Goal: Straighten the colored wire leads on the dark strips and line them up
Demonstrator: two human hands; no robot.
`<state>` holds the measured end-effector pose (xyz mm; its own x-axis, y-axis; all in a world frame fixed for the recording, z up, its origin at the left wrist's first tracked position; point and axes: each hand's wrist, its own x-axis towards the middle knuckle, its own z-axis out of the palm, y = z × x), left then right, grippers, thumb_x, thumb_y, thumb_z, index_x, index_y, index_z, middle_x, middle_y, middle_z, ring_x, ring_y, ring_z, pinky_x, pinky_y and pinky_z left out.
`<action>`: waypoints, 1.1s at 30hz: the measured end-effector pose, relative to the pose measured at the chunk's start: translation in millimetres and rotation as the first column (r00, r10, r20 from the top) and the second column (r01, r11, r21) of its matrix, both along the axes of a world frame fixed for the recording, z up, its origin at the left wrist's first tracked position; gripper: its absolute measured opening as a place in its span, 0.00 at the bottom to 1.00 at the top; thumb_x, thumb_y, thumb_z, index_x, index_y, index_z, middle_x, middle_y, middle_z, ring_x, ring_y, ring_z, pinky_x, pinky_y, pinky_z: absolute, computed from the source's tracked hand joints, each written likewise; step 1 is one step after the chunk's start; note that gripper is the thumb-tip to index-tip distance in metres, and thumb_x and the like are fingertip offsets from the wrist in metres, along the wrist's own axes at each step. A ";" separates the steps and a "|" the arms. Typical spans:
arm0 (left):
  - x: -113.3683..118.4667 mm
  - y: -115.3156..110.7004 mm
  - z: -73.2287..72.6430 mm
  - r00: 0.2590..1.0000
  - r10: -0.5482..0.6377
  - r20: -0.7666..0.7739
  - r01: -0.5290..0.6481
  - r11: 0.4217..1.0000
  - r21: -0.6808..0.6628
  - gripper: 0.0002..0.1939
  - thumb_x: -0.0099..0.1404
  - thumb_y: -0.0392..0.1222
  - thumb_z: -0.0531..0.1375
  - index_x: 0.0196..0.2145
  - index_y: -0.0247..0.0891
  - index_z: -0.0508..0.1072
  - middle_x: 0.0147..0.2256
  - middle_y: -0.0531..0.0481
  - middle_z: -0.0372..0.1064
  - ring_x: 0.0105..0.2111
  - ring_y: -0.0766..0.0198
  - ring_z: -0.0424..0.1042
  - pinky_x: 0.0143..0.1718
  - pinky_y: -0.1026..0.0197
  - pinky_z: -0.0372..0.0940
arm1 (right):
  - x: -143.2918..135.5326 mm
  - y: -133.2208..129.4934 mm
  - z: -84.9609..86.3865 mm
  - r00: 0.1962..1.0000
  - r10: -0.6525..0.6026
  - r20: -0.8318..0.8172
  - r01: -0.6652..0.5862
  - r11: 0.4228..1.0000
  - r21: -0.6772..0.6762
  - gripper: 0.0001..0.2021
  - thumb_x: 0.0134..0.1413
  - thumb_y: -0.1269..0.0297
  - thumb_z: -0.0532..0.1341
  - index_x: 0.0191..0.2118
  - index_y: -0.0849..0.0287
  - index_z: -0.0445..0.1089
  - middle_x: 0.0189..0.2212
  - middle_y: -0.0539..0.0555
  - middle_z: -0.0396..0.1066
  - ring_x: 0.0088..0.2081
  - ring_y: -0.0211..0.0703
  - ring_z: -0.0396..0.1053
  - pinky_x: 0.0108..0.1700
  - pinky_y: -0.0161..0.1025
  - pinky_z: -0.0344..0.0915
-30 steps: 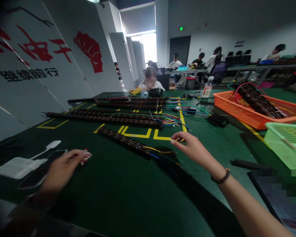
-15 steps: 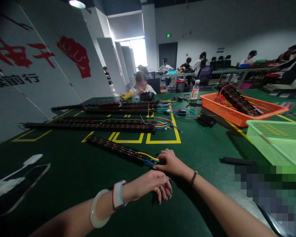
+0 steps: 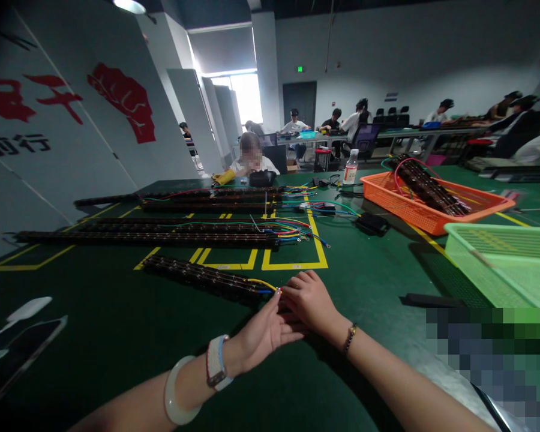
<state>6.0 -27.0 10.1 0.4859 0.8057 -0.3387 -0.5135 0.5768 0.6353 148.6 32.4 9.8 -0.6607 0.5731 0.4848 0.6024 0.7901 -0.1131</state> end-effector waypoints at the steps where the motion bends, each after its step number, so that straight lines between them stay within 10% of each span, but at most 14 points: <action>1: 0.6 1.4 -1.0 0.996 0.087 0.032 -0.087 0.996 -0.007 0.21 0.67 0.54 0.49 0.44 0.32 0.68 0.43 0.38 0.70 0.45 0.57 0.71 0.53 0.51 0.58 | -1.4 -1.8 -0.4 0.999 0.005 0.045 -0.008 0.999 0.051 0.05 0.58 0.67 0.59 0.33 0.58 0.72 0.28 0.53 0.70 0.32 0.41 0.60 0.38 0.40 0.54; 8: 1.8 1.6 0.9 0.935 0.356 -0.001 -0.354 0.929 -0.108 0.07 0.67 0.40 0.52 0.37 0.35 0.68 0.41 0.44 0.70 0.44 0.63 0.69 0.50 0.57 0.61 | -7.1 -11.3 -4.9 0.945 0.102 0.309 -0.156 0.975 0.156 0.08 0.56 0.71 0.59 0.42 0.63 0.71 0.37 0.57 0.69 0.38 0.46 0.63 0.44 0.44 0.58; 19: -1.5 5.6 -11.6 0.939 0.306 0.155 -0.304 0.952 -0.036 0.10 0.67 0.39 0.53 0.35 0.32 0.71 0.37 0.43 0.72 0.40 0.62 0.71 0.54 0.54 0.58 | 11.2 -2.7 44.7 0.986 0.066 0.152 -0.047 0.991 -0.126 0.08 0.59 0.62 0.59 0.32 0.60 0.71 0.27 0.52 0.68 0.31 0.39 0.64 0.34 0.36 0.56; 33: -0.5 4.6 -7.9 0.946 0.295 0.132 -0.296 0.955 -0.013 0.11 0.66 0.44 0.55 0.37 0.33 0.70 0.41 0.42 0.72 0.46 0.58 0.69 0.54 0.52 0.58 | 6.6 -5.2 30.5 0.954 -0.025 0.299 0.046 0.997 -0.063 0.05 0.59 0.68 0.57 0.31 0.61 0.65 0.26 0.52 0.69 0.27 0.39 0.65 0.32 0.36 0.59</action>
<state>5.5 -22.3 2.2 0.2653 0.9220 -0.2820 -0.7391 0.3823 0.5546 155.2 27.3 40.3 -0.7478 0.6235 0.2283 0.6444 0.7644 0.0231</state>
